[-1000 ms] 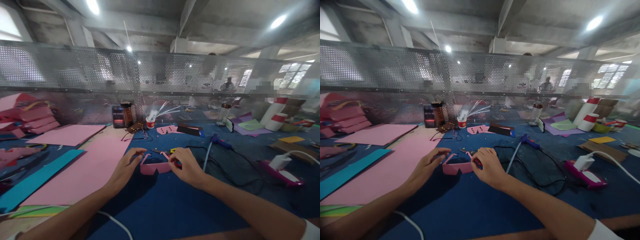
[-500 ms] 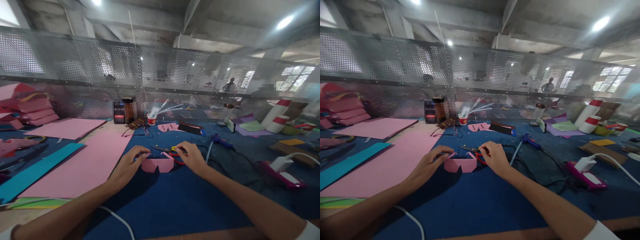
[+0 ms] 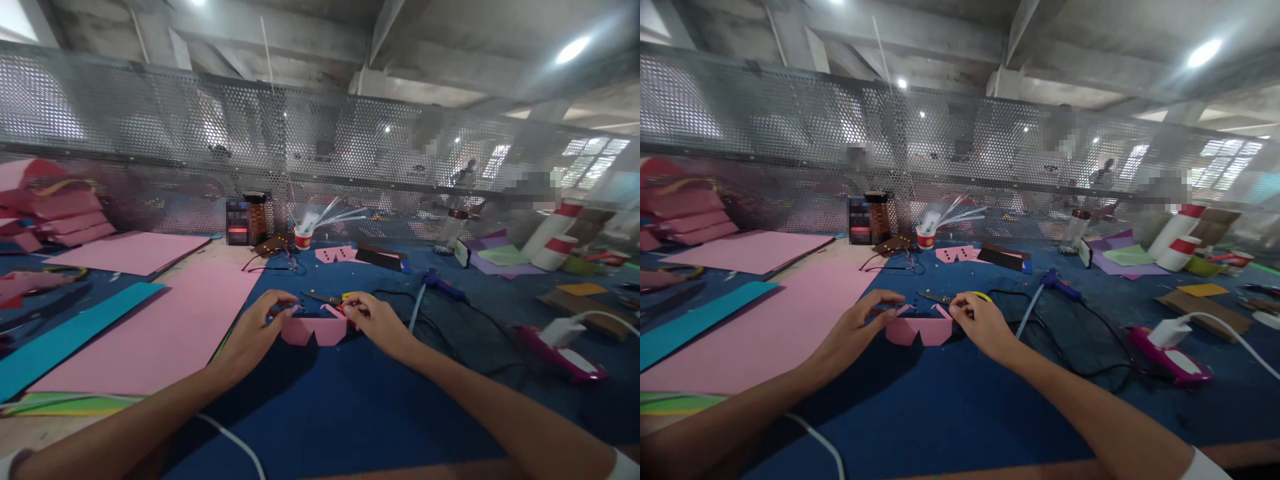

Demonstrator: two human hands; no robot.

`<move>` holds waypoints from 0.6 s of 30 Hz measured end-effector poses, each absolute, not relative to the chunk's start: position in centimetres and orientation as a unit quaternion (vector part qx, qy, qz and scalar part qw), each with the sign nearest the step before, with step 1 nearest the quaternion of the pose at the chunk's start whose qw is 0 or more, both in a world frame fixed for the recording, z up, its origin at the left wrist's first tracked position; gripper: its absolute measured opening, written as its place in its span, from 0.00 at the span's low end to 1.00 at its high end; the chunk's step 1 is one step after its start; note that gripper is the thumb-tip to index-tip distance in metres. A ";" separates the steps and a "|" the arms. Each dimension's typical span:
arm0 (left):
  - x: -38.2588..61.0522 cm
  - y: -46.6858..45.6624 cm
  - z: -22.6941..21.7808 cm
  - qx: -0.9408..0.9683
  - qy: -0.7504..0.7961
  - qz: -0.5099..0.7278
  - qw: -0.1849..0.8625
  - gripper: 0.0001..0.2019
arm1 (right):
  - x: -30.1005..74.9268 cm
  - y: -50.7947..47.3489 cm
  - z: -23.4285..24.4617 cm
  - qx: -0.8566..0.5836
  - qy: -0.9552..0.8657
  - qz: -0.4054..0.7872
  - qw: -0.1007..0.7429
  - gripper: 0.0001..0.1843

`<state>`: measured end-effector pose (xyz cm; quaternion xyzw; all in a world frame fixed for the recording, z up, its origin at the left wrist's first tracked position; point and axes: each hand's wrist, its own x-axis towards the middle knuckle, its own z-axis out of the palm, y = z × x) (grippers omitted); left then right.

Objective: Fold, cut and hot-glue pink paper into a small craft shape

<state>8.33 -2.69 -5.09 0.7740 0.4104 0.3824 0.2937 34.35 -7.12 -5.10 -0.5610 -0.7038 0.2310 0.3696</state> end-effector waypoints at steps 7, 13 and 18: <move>8.2 -2.3 -5.3 0.772 0.415 0.378 0.296 0.13 | 34.2 -7.1 -5.4 -0.542 -0.690 0.291 0.381 0.09; 8.2 -2.2 -5.1 0.771 0.427 0.365 0.302 0.14 | 34.2 -6.8 -5.4 -0.538 -0.668 0.334 0.390 0.08; 8.3 -2.3 -5.3 0.785 0.413 0.352 0.299 0.14 | 34.0 -6.6 -5.4 -0.521 -0.658 0.366 0.401 0.07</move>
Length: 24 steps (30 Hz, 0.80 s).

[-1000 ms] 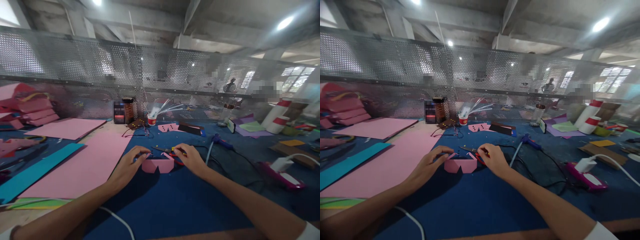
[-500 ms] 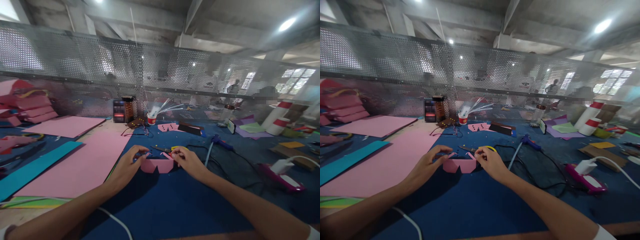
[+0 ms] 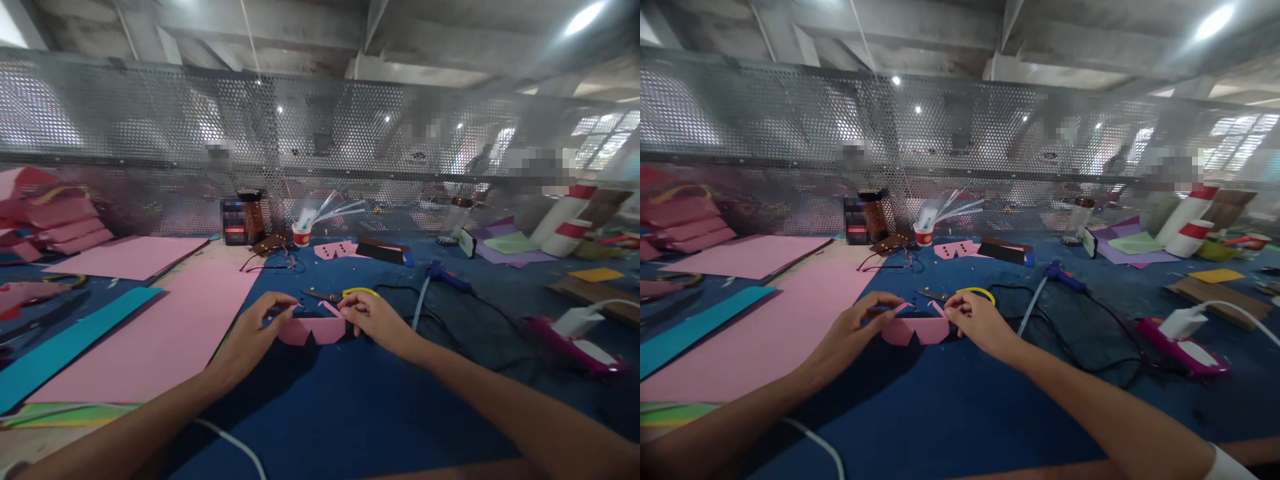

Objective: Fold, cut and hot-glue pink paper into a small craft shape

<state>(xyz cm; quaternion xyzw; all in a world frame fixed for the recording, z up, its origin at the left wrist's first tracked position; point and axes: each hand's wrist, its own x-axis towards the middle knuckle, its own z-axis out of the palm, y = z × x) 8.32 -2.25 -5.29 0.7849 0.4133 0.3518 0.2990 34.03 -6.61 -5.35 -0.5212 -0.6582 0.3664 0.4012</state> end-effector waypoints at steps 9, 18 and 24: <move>9.7 -1.1 -3.0 0.852 0.372 0.313 0.193 0.13 | 33.9 -7.1 -5.4 -0.509 -0.671 0.391 0.371 0.10; 12.2 2.4 -3.3 0.916 0.262 0.221 0.209 0.10 | 34.1 -7.1 -5.4 -0.508 -0.675 0.399 0.355 0.11; 12.1 3.0 -3.0 0.919 0.267 0.196 0.216 0.07 | 34.2 -6.9 -5.7 -0.504 -0.671 0.414 0.353 0.10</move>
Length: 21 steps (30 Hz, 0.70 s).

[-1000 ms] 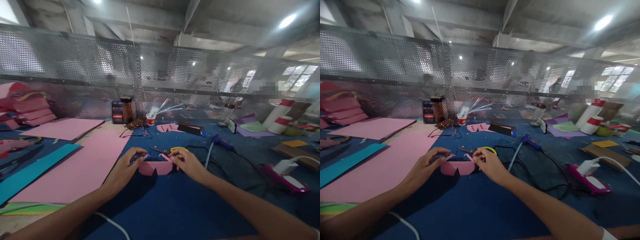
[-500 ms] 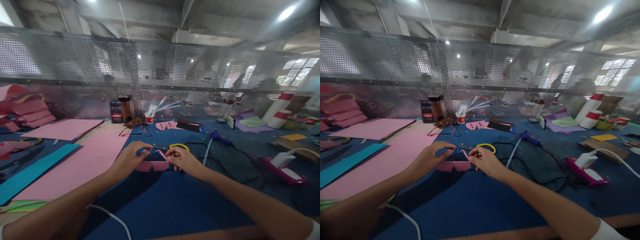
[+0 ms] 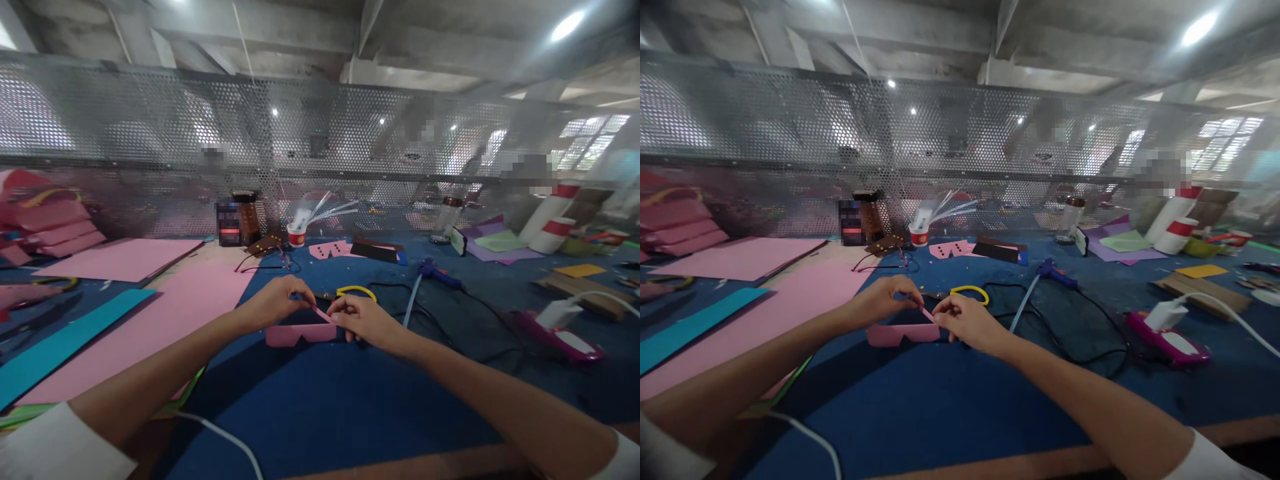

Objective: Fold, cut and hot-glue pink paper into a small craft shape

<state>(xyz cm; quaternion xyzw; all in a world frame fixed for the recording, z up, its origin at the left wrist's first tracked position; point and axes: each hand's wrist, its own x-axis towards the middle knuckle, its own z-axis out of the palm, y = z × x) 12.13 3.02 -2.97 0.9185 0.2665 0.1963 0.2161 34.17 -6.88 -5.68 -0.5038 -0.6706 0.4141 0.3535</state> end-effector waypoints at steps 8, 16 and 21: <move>12.4 2.9 -3.0 0.951 0.221 0.199 0.086 0.06 | 33.9 -6.9 -5.7 -0.508 -0.666 0.423 0.346 0.10; 12.9 2.5 -2.7 0.967 0.192 0.166 0.002 0.06 | 33.5 -7.0 -5.5 -0.522 -0.649 0.433 0.344 0.07; 13.1 2.4 -2.8 0.969 0.189 0.162 -0.004 0.06 | 33.6 -6.9 -5.7 -0.520 -0.651 0.435 0.342 0.08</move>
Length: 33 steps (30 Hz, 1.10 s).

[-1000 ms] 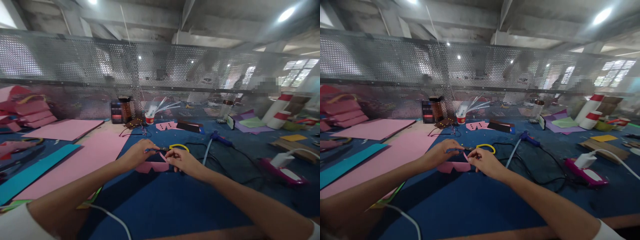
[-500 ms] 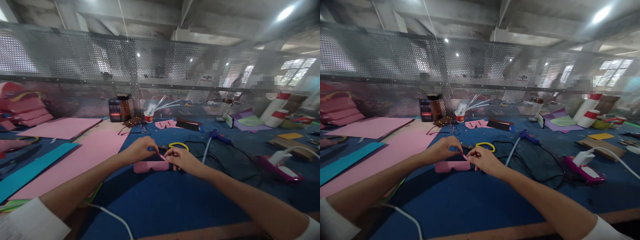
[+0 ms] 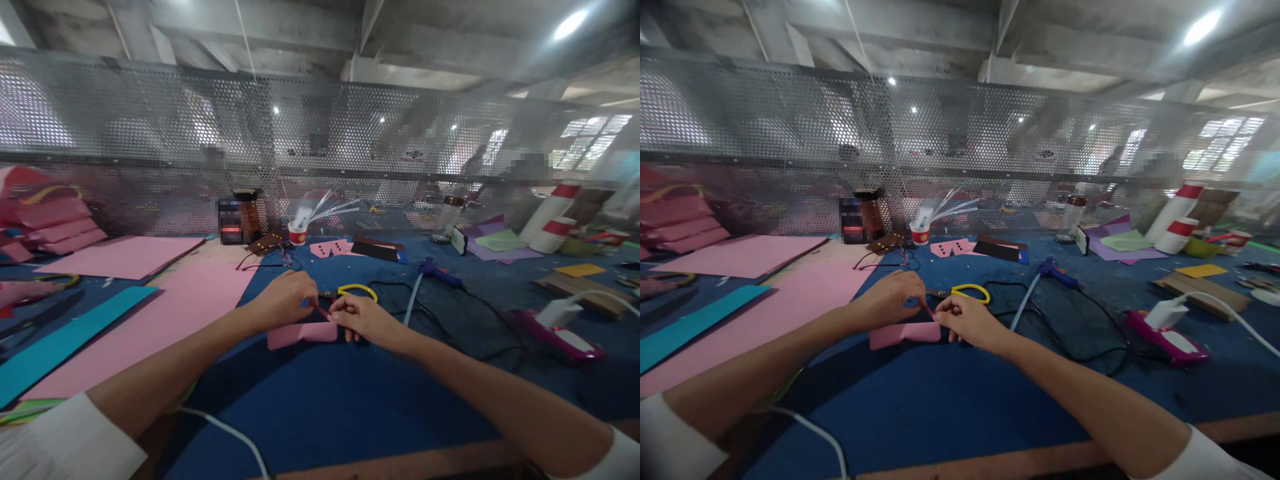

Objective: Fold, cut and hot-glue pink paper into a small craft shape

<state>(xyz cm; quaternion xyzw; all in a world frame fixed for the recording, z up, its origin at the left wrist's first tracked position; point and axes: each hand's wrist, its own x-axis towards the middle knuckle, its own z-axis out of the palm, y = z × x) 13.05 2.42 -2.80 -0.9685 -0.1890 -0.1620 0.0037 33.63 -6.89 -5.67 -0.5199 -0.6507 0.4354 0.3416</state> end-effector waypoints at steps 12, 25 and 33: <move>13.0 3.3 -3.2 -0.964 -0.197 -0.170 -0.055 0.07 | 33.8 -6.8 -6.0 -0.511 -0.659 0.433 0.341 0.09; 13.1 2.6 -2.8 -0.970 -0.183 -0.158 -0.030 0.05 | 33.7 -7.0 -5.7 -0.512 -0.657 0.434 0.343 0.08; 12.9 3.0 -3.1 -0.969 -0.184 -0.159 -0.051 0.06 | 33.7 -7.1 -5.5 -0.517 -0.657 0.435 0.336 0.08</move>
